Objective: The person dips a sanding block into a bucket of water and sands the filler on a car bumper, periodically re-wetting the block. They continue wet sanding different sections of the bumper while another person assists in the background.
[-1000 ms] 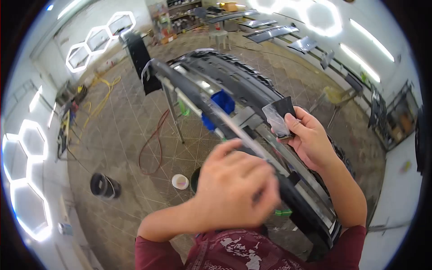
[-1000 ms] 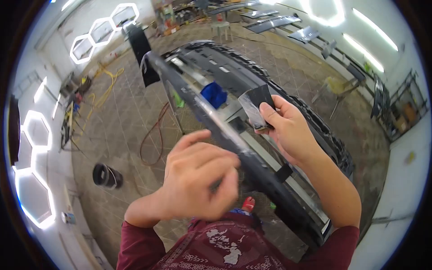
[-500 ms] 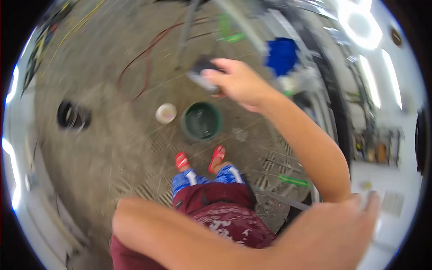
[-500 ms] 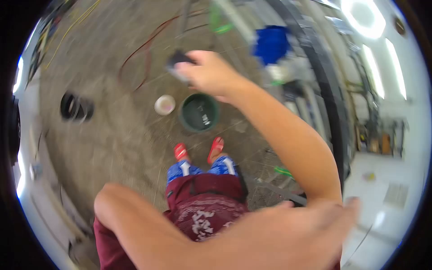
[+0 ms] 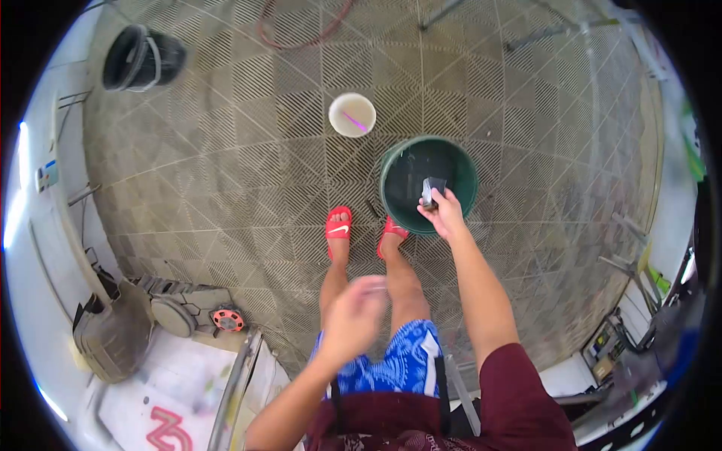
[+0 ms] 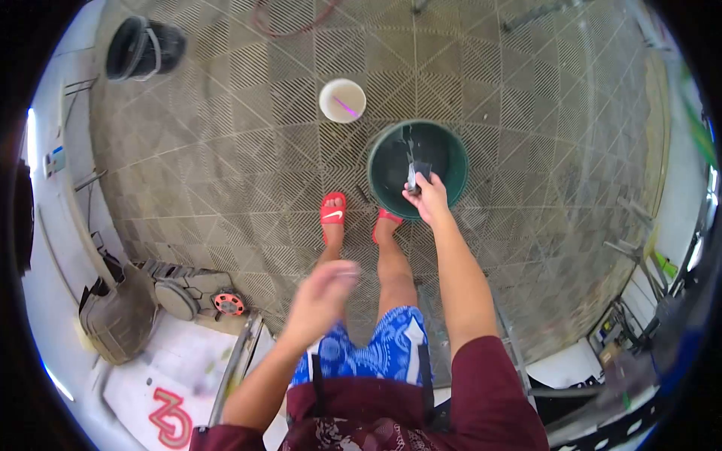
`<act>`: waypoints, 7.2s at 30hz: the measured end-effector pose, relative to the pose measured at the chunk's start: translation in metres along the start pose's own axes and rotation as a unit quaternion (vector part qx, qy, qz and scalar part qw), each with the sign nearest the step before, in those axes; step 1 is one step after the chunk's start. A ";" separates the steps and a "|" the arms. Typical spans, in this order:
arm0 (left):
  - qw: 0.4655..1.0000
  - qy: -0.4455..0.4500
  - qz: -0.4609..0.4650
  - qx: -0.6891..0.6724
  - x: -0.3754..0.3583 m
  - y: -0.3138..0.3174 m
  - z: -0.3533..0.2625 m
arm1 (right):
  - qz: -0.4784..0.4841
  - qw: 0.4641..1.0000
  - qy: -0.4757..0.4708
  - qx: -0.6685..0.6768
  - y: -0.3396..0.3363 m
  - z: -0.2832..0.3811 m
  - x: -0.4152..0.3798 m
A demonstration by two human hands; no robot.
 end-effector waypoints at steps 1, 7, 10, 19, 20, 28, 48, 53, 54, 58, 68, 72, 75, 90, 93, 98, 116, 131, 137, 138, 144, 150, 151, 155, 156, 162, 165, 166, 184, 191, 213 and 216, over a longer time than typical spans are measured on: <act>0.995 -0.074 -0.027 -0.055 0.035 -0.023 0.029 | -0.054 0.994 -0.013 -0.091 -0.015 -0.024 0.035; 0.976 -0.127 -0.157 -0.075 0.129 -0.104 0.132 | -0.090 0.670 -0.303 -0.671 -0.067 -0.103 0.140; 0.978 -0.136 -0.143 -0.069 0.157 -0.105 0.167 | -0.013 0.573 -0.228 -0.787 -0.080 -0.146 0.165; 0.994 -0.084 -0.001 -0.069 0.153 -0.028 0.088 | 0.046 0.700 -0.507 -0.500 0.033 -0.017 -0.043; 0.982 -0.128 0.040 -0.131 0.144 -0.016 0.069 | 0.023 0.706 -0.521 -0.478 0.053 0.014 -0.090; 0.821 -0.135 0.484 -0.272 -0.070 0.163 -0.122 | -0.162 0.663 -0.605 -0.410 0.151 0.281 -0.432; 0.317 0.813 0.063 0.484 -0.457 0.339 -0.278 | -0.133 0.565 -0.322 -0.748 0.061 0.608 -0.776; 0.263 0.687 0.061 0.674 -0.488 0.343 -0.230 | -0.050 0.526 -0.379 -0.760 0.029 0.603 -0.799; 0.204 0.690 0.046 0.692 -0.481 0.345 -0.217 | -0.036 0.524 -0.400 -0.751 0.021 0.601 -0.811; 0.240 0.736 0.140 0.618 -0.518 0.349 -0.178 | 0.050 0.497 -0.458 -0.735 -0.028 0.585 -0.830; 0.309 0.583 -0.014 0.751 -0.536 0.360 -0.157 | 0.120 0.572 -0.559 -0.588 -0.132 0.550 -0.843; 0.265 0.639 0.045 0.721 -0.557 0.375 -0.099 | 0.082 0.566 -0.600 -0.559 -0.164 0.545 -0.829; 0.215 0.652 0.145 0.713 -0.565 0.380 -0.076 | 0.094 0.600 -0.559 -0.564 -0.181 0.542 -0.824; 0.215 0.643 0.089 0.729 -0.555 0.389 -0.121 | 0.061 0.745 -0.557 -0.361 -0.232 0.515 -0.781; 0.194 0.664 0.166 0.702 -0.560 0.385 -0.090 | 0.037 0.731 -0.589 -0.341 -0.233 0.516 -0.784; 0.189 0.639 0.135 0.733 -0.552 0.385 -0.133 | 0.013 0.719 -0.628 -0.297 -0.225 0.500 -0.761; 0.214 0.646 0.073 0.729 -0.543 0.378 -0.113 | 0.064 0.809 -0.543 -0.217 -0.229 0.497 -0.756; 0.399 0.706 -0.127 0.571 -0.472 0.317 -0.286 | 0.141 0.902 -0.406 -0.025 -0.137 0.517 -0.789; 0.680 0.641 0.194 0.299 -0.501 0.266 -0.242 | 0.137 0.877 -0.450 -0.104 -0.018 0.534 -0.756; 0.685 0.617 0.320 0.218 -0.496 0.248 -0.239 | 0.122 0.880 -0.450 -0.092 0.014 0.536 -0.751; 0.746 0.599 0.292 0.002 -0.393 0.086 -0.287 | 0.210 0.887 -0.365 -0.189 0.206 0.518 -0.674; 0.843 0.362 0.339 -0.208 -0.265 -0.063 -0.287 | 0.321 0.880 -0.248 -0.247 0.336 0.455 -0.531; 0.872 0.323 0.294 -0.219 -0.228 -0.082 -0.277 | 0.343 0.868 -0.239 -0.269 0.346 0.439 -0.495; 0.953 0.183 0.106 -0.216 -0.042 -0.191 -0.172 | 0.331 0.785 -0.223 -0.474 0.362 0.358 -0.325; 0.959 0.139 0.038 -0.244 -0.019 -0.207 -0.131 | 0.302 0.755 -0.224 -0.537 0.353 0.333 -0.280; 0.916 -0.057 -0.206 -0.340 0.069 -0.289 0.135 | 0.102 0.737 -0.144 -0.652 0.287 0.094 0.042; 0.874 -0.178 -0.274 -0.360 0.065 -0.312 0.259 | 0.050 0.685 -0.189 -0.702 0.284 0.006 0.149; 0.867 -0.216 -0.283 -0.350 0.054 -0.310 0.295 | 0.069 0.675 -0.183 -0.711 0.277 -0.024 0.193; 0.917 -0.332 -0.133 -0.177 0.076 -0.299 0.292 | 0.052 0.638 -0.253 -0.725 0.248 -0.070 0.278; 0.960 -0.135 -0.120 -0.215 0.063 -0.331 0.242 | 0.034 0.731 -0.397 -0.554 0.264 0.032 0.054; 0.880 0.446 0.116 0.113 -0.312 0.070 -0.153 | 0.100 0.517 -0.634 -0.566 0.177 0.513 -0.678; 0.885 0.404 0.229 0.016 -0.398 0.175 -0.177 | 0.022 0.458 -0.543 -0.704 0.120 0.573 -0.751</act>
Point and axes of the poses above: each hand's wrist, its own x-axis towards the middle knuckle, its own y-axis out of the palm, z = x × y, the point moved 3 cm from there along x, towards the middle knuckle, and after that the axes turned 14 degrees about -y, right-handed, at the moved point
